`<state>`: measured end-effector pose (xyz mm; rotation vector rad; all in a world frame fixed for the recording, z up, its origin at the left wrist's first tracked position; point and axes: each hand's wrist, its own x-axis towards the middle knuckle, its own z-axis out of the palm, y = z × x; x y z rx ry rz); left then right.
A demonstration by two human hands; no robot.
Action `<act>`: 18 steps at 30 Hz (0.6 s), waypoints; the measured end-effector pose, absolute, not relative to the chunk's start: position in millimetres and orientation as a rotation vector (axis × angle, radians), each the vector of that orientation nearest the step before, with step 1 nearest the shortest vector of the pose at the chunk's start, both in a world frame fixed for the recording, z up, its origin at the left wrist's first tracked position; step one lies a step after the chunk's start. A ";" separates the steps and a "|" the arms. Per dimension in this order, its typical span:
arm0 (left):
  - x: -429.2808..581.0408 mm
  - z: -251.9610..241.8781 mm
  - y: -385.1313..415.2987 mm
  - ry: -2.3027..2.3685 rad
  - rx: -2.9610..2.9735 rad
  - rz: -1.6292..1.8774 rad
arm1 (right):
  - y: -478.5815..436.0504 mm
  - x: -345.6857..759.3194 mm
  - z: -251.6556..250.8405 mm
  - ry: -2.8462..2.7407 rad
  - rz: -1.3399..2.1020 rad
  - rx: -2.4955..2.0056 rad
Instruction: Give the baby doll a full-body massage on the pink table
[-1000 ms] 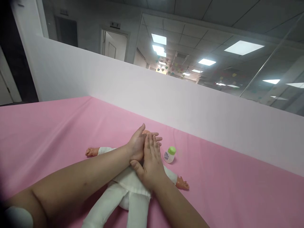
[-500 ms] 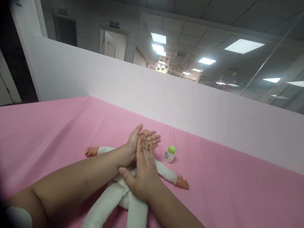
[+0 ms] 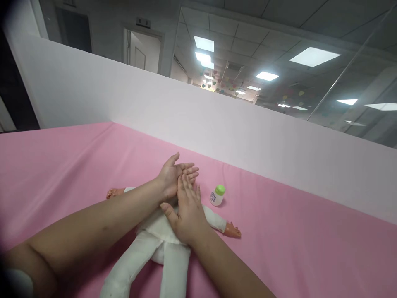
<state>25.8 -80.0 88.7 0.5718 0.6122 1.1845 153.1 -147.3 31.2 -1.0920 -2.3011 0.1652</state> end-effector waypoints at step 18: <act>43.2 84.3 -95.0 0.609 0.551 1.104 | -137.0 162.4 22.2 -2.271 0.079 -0.921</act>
